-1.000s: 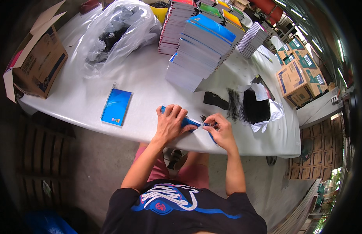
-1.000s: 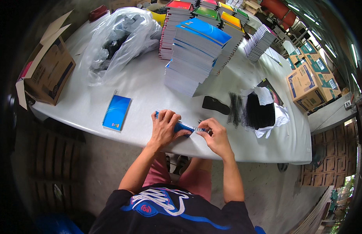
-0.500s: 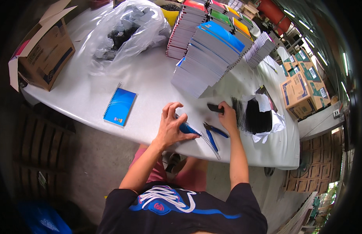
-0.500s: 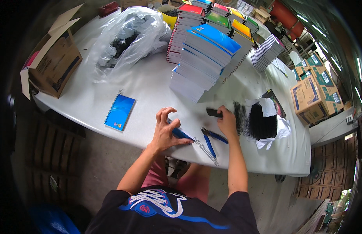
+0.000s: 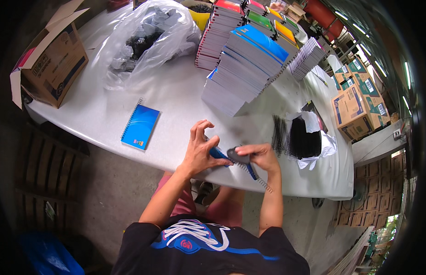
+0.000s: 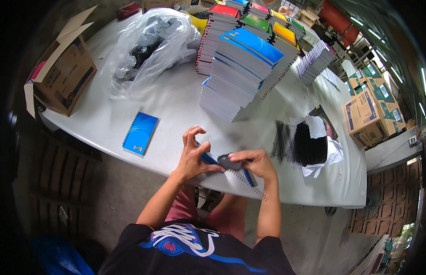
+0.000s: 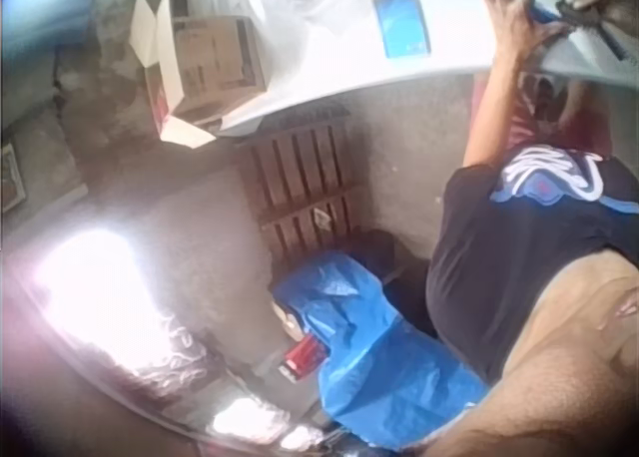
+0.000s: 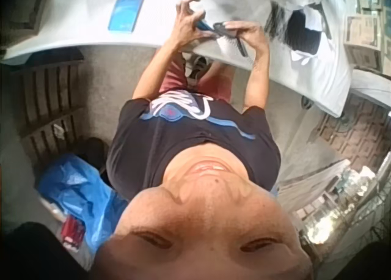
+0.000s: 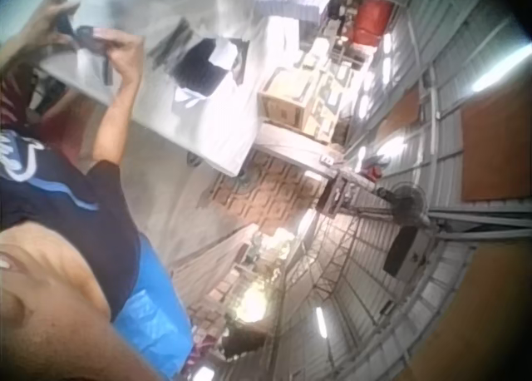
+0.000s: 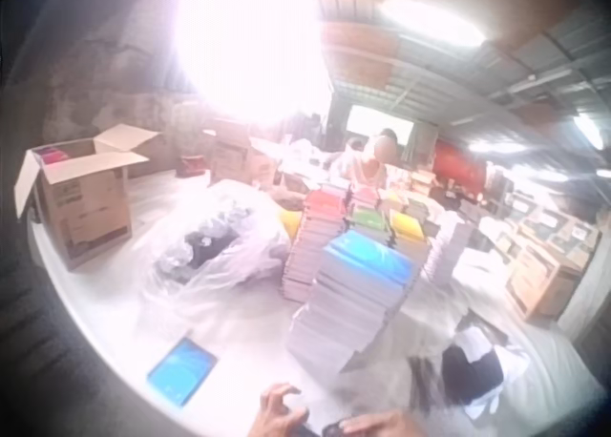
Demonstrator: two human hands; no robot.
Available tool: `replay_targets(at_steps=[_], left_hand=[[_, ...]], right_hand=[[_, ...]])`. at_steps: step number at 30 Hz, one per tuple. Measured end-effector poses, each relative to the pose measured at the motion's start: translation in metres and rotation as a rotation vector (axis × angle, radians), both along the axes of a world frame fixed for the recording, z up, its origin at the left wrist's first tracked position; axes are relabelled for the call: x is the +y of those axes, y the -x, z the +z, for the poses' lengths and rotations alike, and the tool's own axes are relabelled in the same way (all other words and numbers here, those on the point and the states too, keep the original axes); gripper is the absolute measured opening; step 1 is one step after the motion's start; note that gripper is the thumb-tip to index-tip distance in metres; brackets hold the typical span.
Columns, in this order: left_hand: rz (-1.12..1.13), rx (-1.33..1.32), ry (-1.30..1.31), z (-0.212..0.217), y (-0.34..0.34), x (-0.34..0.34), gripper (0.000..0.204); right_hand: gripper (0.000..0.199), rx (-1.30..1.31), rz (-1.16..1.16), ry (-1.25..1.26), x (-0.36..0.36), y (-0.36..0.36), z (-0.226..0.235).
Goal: The person unpacks notebooks from a cardboard box and places them on a table. Then, using pliers, the person attaches spiral wire bindings to the notebooks one at a time, stacking the finished notebooks on the table.
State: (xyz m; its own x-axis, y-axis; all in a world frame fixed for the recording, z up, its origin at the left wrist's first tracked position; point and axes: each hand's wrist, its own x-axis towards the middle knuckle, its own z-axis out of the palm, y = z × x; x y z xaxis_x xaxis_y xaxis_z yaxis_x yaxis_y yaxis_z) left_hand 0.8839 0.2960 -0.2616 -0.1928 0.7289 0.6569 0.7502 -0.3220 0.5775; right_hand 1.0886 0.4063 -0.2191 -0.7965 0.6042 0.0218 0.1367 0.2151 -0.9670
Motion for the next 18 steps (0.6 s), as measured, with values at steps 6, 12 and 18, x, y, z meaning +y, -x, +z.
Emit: replay_targets(at_steps=[6, 12, 18], left_hand=[[-0.013, -0.008, 0.006, 0.002, 0.002, -0.002, 0.061], [-0.046, -0.061, 0.05, 0.002, 0.005, 0.0, 0.061], [-0.119, -0.305, 0.053, -0.019, 0.01, 0.008, 0.063]], right_hand=[[0.018, 0.078, 0.136, -0.2, -0.007, 0.005, 0.013], [0.036, 0.111, 0.241, -0.075, -0.007, 0.013, 0.014], [0.031, 0.271, 0.234, 0.027, 0.0, 0.019, 0.007]])
